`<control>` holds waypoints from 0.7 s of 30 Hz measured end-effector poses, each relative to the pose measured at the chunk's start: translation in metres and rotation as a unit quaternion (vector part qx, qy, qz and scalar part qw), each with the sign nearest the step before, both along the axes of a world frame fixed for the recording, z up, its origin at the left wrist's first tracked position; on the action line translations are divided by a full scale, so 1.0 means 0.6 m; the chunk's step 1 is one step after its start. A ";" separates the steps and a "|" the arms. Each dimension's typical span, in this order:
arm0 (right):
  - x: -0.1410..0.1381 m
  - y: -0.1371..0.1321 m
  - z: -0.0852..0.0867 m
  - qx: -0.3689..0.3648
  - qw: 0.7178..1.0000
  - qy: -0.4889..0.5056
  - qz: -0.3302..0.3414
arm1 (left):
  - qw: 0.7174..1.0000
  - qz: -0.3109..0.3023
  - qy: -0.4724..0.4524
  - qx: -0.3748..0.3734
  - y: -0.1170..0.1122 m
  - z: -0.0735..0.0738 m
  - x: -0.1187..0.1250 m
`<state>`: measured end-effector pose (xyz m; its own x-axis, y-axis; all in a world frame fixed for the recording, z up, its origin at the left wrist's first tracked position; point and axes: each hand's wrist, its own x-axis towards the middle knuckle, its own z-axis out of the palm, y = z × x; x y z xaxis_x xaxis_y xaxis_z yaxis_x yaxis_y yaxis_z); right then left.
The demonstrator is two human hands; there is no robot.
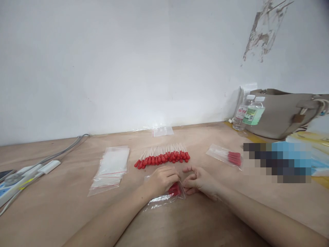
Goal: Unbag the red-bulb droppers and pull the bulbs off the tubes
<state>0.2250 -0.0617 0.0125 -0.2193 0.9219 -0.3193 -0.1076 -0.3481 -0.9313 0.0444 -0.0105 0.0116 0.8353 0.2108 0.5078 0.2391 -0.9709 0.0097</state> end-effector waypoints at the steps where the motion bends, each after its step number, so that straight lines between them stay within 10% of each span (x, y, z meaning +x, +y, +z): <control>1: -0.001 0.000 -0.001 0.003 1.000 -0.010 -0.001 | 1.000 -0.002 -0.002 -0.001 0.000 0.001 0.000; 21: -0.010 0.008 -0.013 0.058 0.997 -0.037 0.023 | 0.997 0.034 0.073 0.004 -0.009 0.013 0.002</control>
